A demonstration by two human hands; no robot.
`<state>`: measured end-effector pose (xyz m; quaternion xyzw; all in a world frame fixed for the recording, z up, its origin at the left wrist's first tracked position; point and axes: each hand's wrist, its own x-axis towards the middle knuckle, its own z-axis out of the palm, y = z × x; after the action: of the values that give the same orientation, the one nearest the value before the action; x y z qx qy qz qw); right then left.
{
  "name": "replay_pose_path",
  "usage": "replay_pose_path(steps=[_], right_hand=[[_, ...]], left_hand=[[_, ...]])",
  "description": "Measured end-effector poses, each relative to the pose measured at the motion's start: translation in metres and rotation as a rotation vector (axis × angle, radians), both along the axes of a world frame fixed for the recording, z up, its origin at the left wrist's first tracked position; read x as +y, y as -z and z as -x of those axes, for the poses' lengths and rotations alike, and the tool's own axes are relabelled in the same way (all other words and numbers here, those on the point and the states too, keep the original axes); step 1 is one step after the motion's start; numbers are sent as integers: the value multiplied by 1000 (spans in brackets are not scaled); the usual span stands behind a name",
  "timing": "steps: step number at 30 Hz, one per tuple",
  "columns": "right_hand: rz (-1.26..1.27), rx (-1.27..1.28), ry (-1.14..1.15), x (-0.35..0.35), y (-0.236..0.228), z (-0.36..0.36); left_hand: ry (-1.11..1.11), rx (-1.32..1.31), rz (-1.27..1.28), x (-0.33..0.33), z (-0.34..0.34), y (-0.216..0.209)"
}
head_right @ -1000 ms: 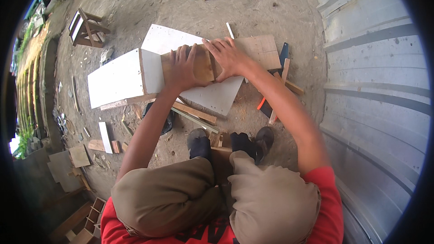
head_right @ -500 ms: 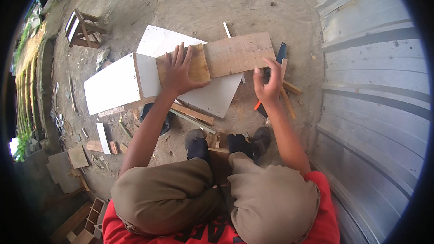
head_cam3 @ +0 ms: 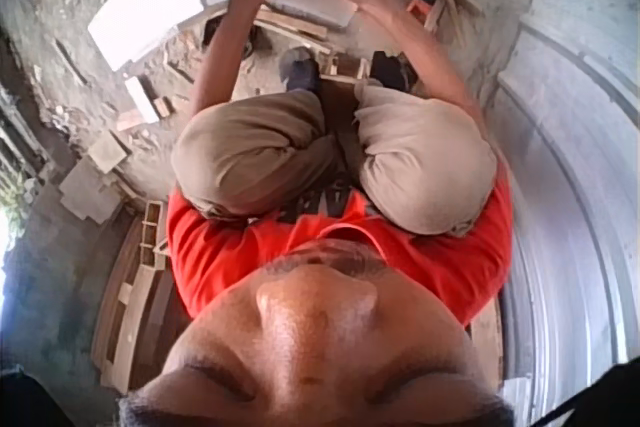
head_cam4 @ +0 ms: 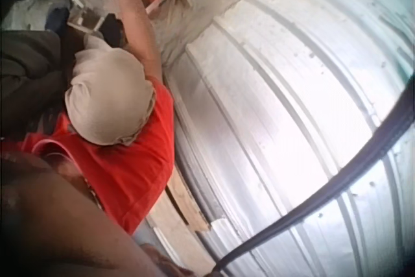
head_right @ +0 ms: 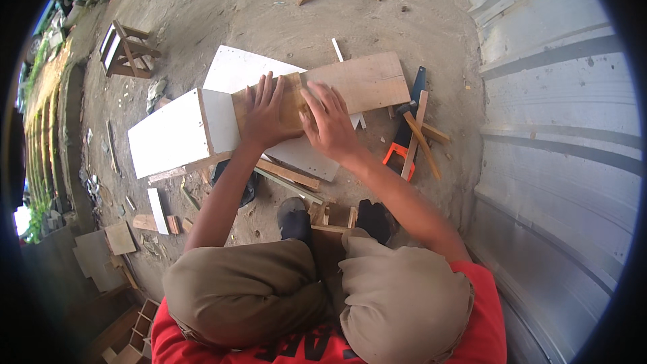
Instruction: The person assembles a small wooden box by fitting white and brown wooden panels together. They use a hammer to secure the joints and a hand saw to trim excess wood from the panels. The person works while sitting on the ground in an outdoor area.
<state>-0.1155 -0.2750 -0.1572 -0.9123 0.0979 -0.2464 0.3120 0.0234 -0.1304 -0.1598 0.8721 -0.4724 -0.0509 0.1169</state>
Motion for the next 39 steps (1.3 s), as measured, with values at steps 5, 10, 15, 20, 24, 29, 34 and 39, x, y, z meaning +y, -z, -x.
replay_pose_path(steps=[5, 10, 15, 20, 24, 29, 34, 39], right_hand=[[352, 240, -39, 4, 20, -34], [385, 310, -58, -2, 25, -29], [365, 431, -166, -9, 24, -32], [311, 774, -305, -17, -6, -44], [333, 881, -345, -18, -24, -57], [351, 909, -399, -6, -32, -64], [274, 851, -335, -25, -20, -48], [259, 834, -328, -17, -21, -49]], left_hand=[[-87, 103, 64, 22, 17, -4], [-224, 952, 335, 123, 74, -52], [-1063, 899, 904, 290, 67, -3], [-1112, 938, 902, 282, -13, 24], [-799, 741, 832, 247, -47, 50], [-661, 585, 701, 278, -60, 85], [-739, 1311, 1358, 240, -68, 96], [-628, 963, 1182, 267, -78, 133]])
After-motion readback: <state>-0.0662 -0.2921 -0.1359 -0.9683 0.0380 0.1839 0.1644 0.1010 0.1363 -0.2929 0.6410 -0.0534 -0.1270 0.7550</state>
